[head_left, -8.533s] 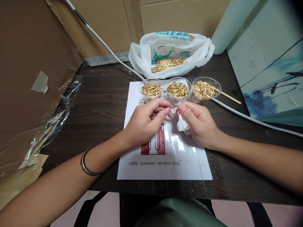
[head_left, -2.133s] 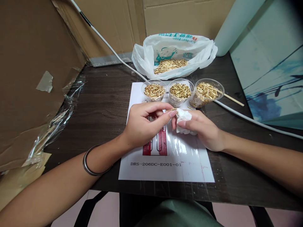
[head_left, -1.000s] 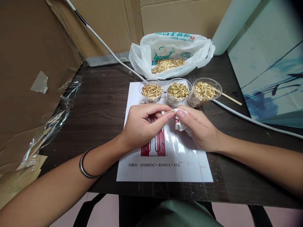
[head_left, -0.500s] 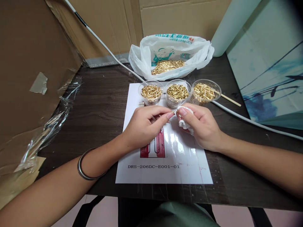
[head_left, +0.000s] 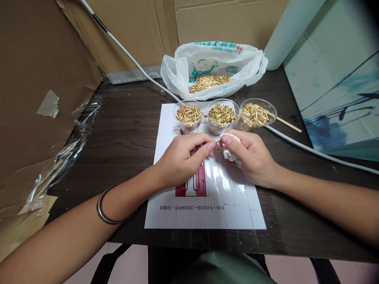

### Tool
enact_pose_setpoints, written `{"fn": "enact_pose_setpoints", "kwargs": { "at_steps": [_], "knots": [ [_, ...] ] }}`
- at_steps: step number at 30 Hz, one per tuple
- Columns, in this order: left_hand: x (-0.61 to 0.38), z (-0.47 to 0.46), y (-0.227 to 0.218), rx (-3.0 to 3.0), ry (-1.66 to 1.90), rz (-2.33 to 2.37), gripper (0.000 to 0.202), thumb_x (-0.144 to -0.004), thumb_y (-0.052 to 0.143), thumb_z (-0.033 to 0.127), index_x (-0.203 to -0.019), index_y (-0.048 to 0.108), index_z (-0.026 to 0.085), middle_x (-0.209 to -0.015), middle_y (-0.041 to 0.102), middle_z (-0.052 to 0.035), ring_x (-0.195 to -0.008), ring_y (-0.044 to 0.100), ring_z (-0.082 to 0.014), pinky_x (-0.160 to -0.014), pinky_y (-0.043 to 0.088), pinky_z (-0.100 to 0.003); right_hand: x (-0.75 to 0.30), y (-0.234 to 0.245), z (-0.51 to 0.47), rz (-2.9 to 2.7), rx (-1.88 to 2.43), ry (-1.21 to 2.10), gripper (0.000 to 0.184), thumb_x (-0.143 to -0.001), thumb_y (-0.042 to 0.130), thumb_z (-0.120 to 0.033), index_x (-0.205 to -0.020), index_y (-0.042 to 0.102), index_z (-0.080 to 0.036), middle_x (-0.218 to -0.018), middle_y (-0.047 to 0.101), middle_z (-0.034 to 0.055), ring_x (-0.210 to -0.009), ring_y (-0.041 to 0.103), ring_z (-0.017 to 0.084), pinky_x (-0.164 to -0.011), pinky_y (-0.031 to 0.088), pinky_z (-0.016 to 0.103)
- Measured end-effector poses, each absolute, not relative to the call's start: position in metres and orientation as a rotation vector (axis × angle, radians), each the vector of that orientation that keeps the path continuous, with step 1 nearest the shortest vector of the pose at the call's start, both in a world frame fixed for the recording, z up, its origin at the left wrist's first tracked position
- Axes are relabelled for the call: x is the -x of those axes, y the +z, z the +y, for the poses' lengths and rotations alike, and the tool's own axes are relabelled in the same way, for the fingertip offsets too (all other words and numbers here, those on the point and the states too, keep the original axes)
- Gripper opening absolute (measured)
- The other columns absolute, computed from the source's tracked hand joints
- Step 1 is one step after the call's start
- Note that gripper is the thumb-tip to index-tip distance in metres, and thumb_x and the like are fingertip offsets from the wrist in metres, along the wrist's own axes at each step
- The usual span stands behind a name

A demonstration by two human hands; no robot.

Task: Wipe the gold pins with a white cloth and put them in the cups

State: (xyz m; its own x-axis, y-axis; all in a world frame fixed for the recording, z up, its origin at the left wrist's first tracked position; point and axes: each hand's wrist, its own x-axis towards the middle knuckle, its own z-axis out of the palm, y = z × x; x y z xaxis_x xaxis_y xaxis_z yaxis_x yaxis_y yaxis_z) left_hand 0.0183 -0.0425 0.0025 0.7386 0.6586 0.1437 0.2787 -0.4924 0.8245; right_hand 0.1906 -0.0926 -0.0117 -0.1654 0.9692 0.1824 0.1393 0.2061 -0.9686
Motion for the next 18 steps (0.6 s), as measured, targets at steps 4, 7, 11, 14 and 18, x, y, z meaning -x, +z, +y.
{"fn": "enact_pose_setpoints", "kwargs": {
  "at_steps": [4, 7, 11, 14, 18],
  "knots": [
    [-0.019, -0.043, 0.002, -2.043, 0.564, 0.715, 0.024, -0.091, 0.042, 0.03, -0.082, 0.058, 0.014, -0.074, 0.06, -0.0007, -0.067, 0.052, -0.0082, -0.063, 0.042, -0.02, -0.191, -0.012, -0.093, -1.457, 1.057, 1.181, 0.032, -0.092, 0.04, -0.035, -0.069, 0.048, -0.013, -0.061, 0.042, -0.0029, -0.053, 0.037, 0.003, -0.051, 0.03, 0.019],
    [-0.019, -0.044, 0.003, -1.969, 0.578, 0.732, 0.027, -0.091, 0.041, 0.032, -0.078, 0.057, 0.014, -0.069, 0.057, -0.0001, -0.063, 0.051, -0.0072, -0.059, 0.041, -0.019, -0.19, -0.011, -0.093, -1.395, 1.033, 1.234, 0.033, -0.091, 0.041, -0.035, -0.066, 0.045, -0.014, -0.059, 0.04, -0.0033, -0.051, 0.036, 0.003, -0.05, 0.03, 0.019],
    [-0.018, -0.042, 0.003, -1.809, 0.487, 0.687, 0.03, -0.091, 0.042, 0.034, -0.074, 0.055, 0.014, -0.063, 0.054, 0.0012, -0.054, 0.046, -0.0043, -0.052, 0.038, -0.016, -0.191, -0.01, -0.092, -1.355, 1.037, 1.287, 0.036, -0.091, 0.042, -0.036, -0.062, 0.041, -0.014, -0.056, 0.038, -0.0033, -0.049, 0.036, 0.003, -0.046, 0.027, 0.02],
    [-0.017, -0.038, 0.003, -1.677, 0.367, 0.625, 0.032, -0.091, 0.041, 0.037, -0.073, 0.053, 0.014, -0.06, 0.051, 0.0017, -0.046, 0.041, -0.0033, -0.045, 0.034, -0.016, -0.193, -0.01, -0.09, -1.372, 1.03, 1.332, 0.038, -0.09, 0.043, -0.038, -0.06, 0.039, -0.014, -0.054, 0.035, -0.003, -0.049, 0.036, 0.004, -0.045, 0.026, 0.02],
    [-0.016, -0.033, 0.004, -1.624, 0.358, 0.595, 0.033, -0.09, 0.042, 0.039, -0.073, 0.054, 0.014, -0.059, 0.052, 0.0011, -0.045, 0.039, -0.0031, -0.043, 0.033, -0.016, -0.197, -0.011, -0.089, -1.391, 1.017, 1.42, 0.038, -0.089, 0.044, -0.039, -0.06, 0.039, -0.015, -0.054, 0.033, -0.0029, -0.048, 0.034, 0.005, -0.043, 0.024, 0.02]
  ]
}}
